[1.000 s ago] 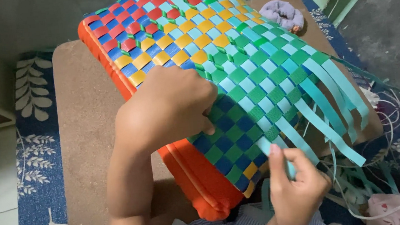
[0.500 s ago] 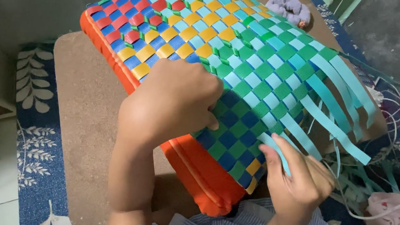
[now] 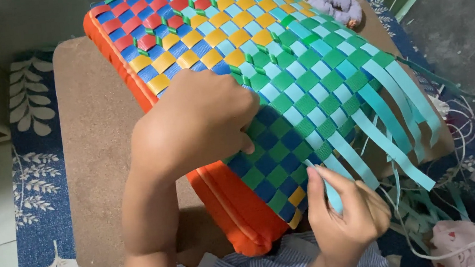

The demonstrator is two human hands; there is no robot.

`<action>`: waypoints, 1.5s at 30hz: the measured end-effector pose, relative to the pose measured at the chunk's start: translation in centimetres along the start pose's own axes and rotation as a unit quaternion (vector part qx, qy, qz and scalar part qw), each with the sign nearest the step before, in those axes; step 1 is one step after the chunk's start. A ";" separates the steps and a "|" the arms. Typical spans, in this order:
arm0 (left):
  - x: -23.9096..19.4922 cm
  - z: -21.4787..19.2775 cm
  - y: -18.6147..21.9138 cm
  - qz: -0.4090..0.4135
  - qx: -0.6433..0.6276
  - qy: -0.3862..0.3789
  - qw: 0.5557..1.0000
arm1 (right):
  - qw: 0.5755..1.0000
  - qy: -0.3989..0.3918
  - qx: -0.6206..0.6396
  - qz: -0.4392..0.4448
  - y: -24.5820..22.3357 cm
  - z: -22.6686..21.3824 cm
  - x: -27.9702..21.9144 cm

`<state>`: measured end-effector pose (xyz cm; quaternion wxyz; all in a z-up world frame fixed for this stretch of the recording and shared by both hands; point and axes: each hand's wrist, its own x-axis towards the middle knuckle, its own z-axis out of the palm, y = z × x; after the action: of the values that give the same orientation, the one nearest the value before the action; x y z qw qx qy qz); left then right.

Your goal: Finishing a hand-woven bag by tucking in loose plastic strips to secure the weave.

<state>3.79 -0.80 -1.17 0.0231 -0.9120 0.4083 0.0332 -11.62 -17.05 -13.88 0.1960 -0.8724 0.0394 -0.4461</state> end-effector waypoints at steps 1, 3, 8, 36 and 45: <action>0.1 0.0 0.0 0.003 0.009 0.003 1.000 | 1.000 -0.005 -0.001 0.003 0.0 0.0 0.0; 0.0 -0.2 0.1 -0.003 0.007 -0.007 1.000 | 1.000 -0.001 -0.002 0.001 0.0 0.1 0.0; 0.0 -0.2 0.1 -0.001 0.002 -0.006 1.000 | 1.000 0.004 -0.023 -0.017 0.2 0.5 -0.2; 2.1 1.2 7.3 0.338 -0.100 0.295 0.888 | 0.984 -0.070 -0.087 -0.139 3.6 -5.9 5.9; 2.1 1.7 9.0 0.385 -0.201 0.223 0.873 | 0.914 -0.269 0.016 -0.304 7.1 -9.3 9.6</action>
<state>-1.60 -8.25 -3.22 -0.2673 -0.6506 0.7060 -0.0830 -12.53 -28.79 -4.37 0.0681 -0.9259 -0.2890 -0.2336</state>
